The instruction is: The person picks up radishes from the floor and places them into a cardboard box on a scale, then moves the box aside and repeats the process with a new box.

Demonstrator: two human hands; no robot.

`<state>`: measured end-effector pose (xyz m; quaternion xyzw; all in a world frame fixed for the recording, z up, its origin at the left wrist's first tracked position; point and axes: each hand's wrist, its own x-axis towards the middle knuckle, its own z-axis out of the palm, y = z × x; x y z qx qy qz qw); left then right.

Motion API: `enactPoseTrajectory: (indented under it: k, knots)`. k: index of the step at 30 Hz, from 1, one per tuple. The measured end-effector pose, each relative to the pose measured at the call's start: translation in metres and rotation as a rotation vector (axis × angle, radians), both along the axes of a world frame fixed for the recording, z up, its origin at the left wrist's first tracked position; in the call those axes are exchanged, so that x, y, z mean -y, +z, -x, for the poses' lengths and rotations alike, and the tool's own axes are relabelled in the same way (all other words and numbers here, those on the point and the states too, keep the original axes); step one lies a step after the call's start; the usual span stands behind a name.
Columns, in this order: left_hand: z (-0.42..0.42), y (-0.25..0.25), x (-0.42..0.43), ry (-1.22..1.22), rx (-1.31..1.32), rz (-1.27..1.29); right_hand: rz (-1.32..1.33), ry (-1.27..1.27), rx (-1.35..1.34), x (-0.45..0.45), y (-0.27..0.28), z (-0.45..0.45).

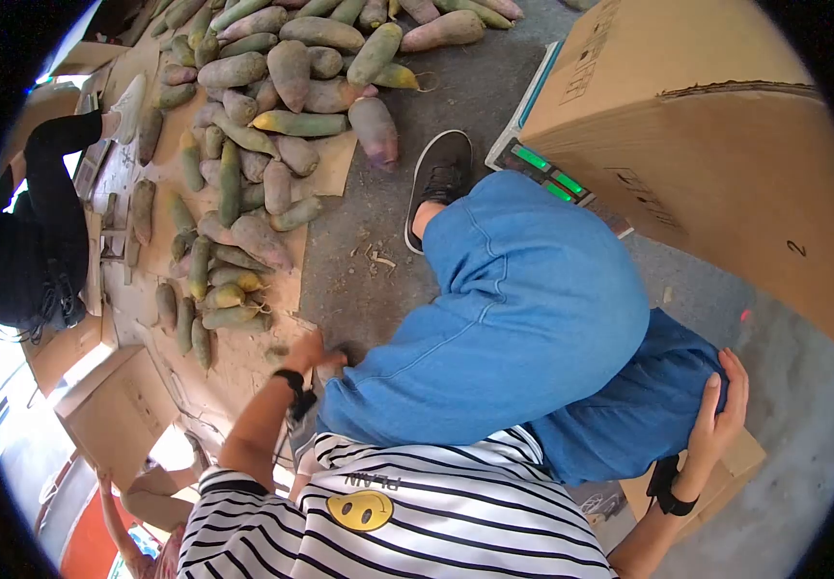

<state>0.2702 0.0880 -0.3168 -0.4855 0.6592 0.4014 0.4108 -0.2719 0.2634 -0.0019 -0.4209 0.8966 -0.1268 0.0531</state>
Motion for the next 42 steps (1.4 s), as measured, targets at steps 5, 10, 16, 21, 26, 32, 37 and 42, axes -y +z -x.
enactPoseTrajectory:
  k: [5, 10, 16, 21, 26, 32, 37, 42]
  knots:
    - [-0.042, -0.051, -0.087, 0.270, 0.147, 0.108, 0.000, -0.003, -0.021, 0.006, 0.005, -0.006]
    - [-0.027, -0.043, -0.079, 0.371, 0.041, 0.205, 0.017, 0.016, -0.043, 0.011, 0.007, -0.010]
    - [0.042, -0.010, 0.041, 0.533, -0.471, 0.320, 0.030, 0.002, -0.058, 0.010, 0.005, -0.010]
    - [0.125, 0.050, 0.176, 0.561, -0.724, 0.441, 0.021, -0.014, -0.059, 0.012, 0.011, -0.014]
    - [0.168, 0.039, 0.255, 0.308, -0.434, 0.803, 0.042, -0.019, -0.076, 0.009, 0.009, -0.013]
    - [0.256, 0.011, 0.230, -0.090, -0.529, 1.021, 0.026, -0.045, -0.062, 0.014, 0.012, -0.010]
    - [0.307, -0.022, 0.214, -0.831, -0.623, 1.197, 0.003, -0.049, -0.039, 0.023, 0.016, -0.009]
    - [0.316, -0.047, 0.228, -0.947, -0.399, 1.020, 0.011, -0.070, -0.039, 0.026, 0.018, -0.009]
